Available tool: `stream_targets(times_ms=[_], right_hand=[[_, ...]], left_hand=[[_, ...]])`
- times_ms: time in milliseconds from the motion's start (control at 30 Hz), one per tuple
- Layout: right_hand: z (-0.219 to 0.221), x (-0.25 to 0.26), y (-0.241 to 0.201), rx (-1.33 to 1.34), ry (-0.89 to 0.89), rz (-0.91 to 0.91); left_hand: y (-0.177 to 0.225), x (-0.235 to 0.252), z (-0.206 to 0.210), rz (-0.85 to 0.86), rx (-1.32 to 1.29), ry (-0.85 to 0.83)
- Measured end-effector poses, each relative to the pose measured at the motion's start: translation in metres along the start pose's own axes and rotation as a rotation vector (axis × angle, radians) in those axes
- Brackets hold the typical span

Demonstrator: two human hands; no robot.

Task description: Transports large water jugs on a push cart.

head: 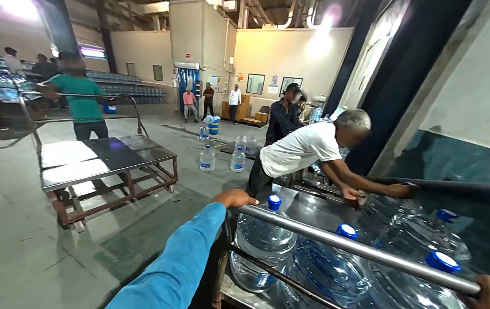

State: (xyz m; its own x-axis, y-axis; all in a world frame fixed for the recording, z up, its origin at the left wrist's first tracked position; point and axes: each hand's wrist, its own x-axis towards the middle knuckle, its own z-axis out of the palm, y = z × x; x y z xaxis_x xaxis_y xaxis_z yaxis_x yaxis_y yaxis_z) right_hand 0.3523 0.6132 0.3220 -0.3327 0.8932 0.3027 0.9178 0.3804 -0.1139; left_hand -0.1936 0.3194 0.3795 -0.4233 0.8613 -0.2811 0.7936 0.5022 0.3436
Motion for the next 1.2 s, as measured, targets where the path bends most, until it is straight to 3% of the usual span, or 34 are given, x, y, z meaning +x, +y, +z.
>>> stream_targets(times_ms=[667, 1200], right_hand=[[0.017, 0.002, 0.005, -0.003, 0.135, 0.044], [0.011, -0.002, -0.006, -0.020, 0.109, 0.100]], left_hand=[[-0.006, 0.009, 0.007, -0.026, -0.030, 0.038], [-0.005, 0.007, 0.006, -0.012, -0.009, 0.024]])
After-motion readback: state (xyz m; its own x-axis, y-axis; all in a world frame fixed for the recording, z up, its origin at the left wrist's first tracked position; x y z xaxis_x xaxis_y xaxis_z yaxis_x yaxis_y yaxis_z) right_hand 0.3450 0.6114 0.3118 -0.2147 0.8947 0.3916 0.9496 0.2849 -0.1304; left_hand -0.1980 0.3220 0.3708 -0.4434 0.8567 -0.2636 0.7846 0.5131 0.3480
